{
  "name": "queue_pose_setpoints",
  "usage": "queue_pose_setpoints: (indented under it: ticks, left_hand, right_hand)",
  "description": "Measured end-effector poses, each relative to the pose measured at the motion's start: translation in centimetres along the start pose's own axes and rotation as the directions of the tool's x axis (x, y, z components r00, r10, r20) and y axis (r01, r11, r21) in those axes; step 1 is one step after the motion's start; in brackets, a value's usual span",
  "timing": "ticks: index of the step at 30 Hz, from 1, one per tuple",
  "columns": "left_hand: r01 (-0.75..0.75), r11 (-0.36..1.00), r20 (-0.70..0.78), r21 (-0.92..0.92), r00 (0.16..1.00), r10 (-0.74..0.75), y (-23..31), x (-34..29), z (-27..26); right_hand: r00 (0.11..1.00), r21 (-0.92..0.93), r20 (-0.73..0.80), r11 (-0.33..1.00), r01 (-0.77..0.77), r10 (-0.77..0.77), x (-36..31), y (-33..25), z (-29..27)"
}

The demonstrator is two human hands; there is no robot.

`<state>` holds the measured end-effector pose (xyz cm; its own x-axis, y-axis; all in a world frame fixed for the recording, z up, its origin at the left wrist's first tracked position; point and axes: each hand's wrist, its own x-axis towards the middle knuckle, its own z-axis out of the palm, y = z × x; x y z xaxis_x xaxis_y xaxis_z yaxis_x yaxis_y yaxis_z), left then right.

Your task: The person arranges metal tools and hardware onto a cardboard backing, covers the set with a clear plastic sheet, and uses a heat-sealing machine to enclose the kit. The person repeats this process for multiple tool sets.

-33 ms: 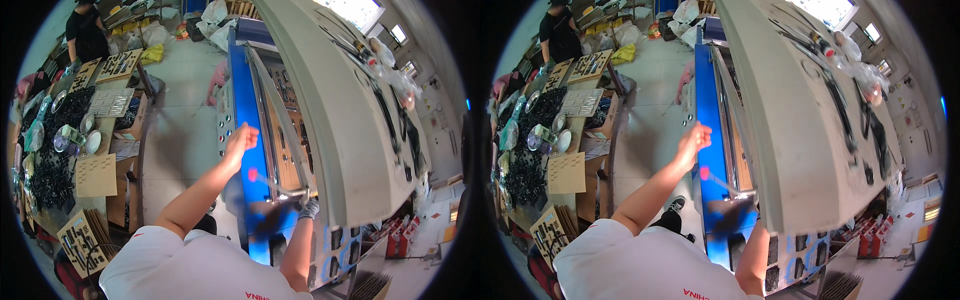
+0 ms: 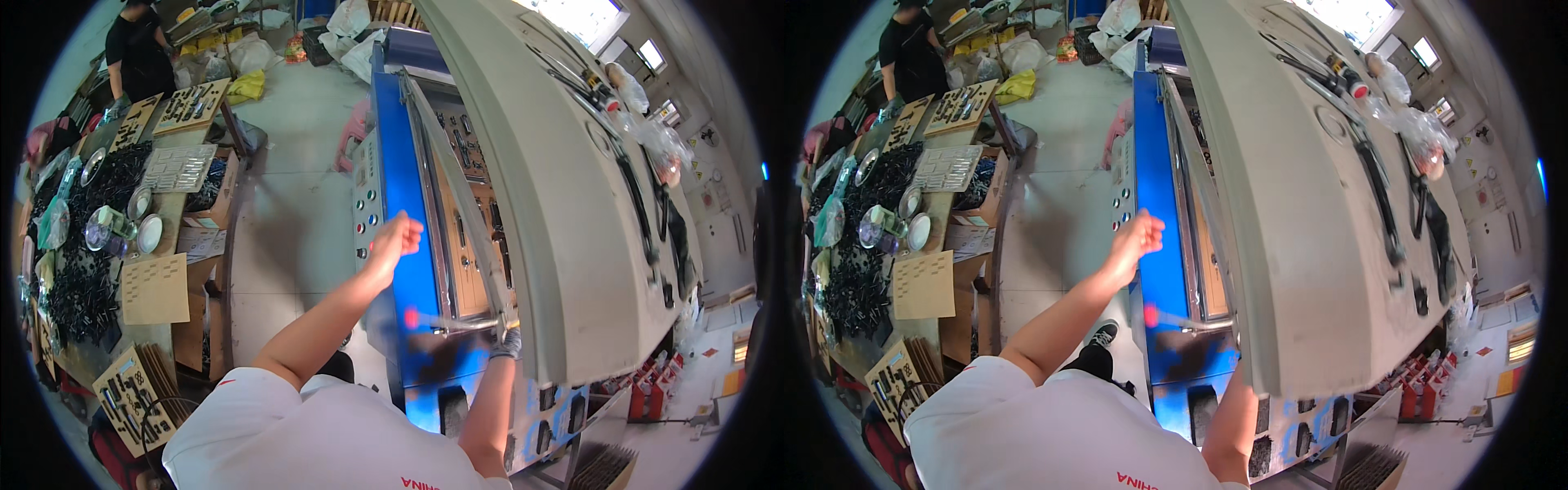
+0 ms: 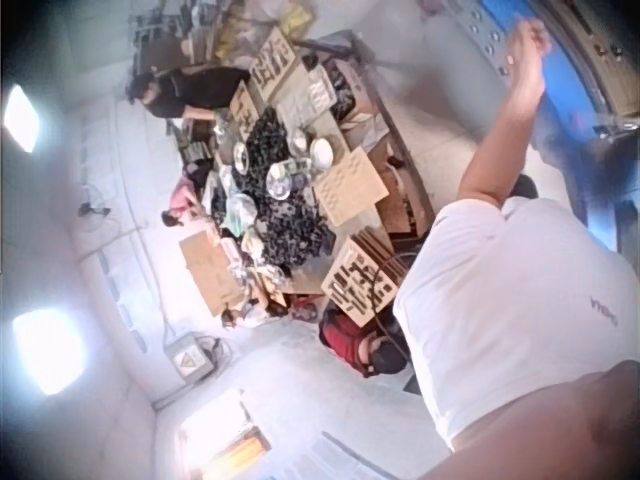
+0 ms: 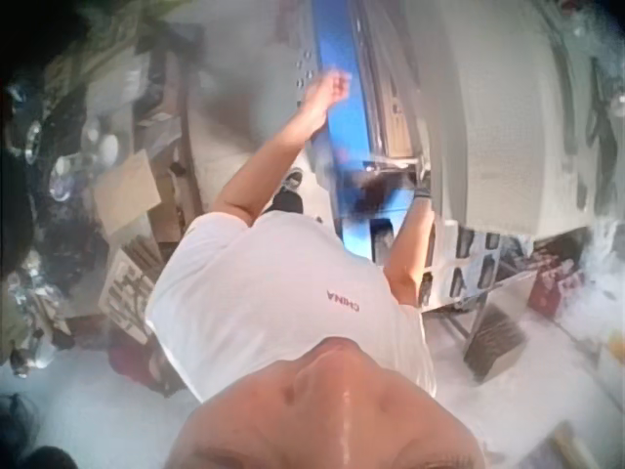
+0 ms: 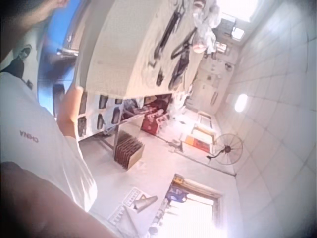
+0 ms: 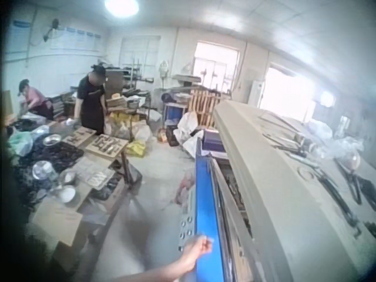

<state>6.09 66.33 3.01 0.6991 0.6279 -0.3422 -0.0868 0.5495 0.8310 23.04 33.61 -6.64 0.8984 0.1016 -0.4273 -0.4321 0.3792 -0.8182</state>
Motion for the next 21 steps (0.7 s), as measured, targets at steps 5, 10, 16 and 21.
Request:
queue_pose_setpoints:
  ticks: [5, 10, 16, 21]
  left_hand:
    - [0.338, 0.902, 0.361, 0.270, 0.832, -0.420, -7.0, 3.3, 0.7]
    - [0.567, 0.736, 0.509, -0.371, 0.787, -0.349, -6.3, 8.8, 6.1]
    - [-0.063, 0.911, 0.220, -0.407, 0.962, 0.164, -1.3, 15.3, 11.8]
    - [-0.089, 0.984, 0.194, -0.151, 0.974, 0.118, 1.2, 15.3, 11.5]
  right_hand:
    - [0.998, 0.022, 0.046, 0.998, -0.054, 0.053, 0.0, -3.6, -2.5]
    - [0.998, 0.036, 0.001, 0.998, -0.060, 0.060, -2.4, -5.1, -5.9]
    - [0.999, 0.068, -0.011, 0.997, -0.044, 0.045, -3.7, -5.6, -6.5]
    - [0.998, 0.102, -0.024, 0.994, -0.049, 0.052, -6.1, -3.9, -6.5]
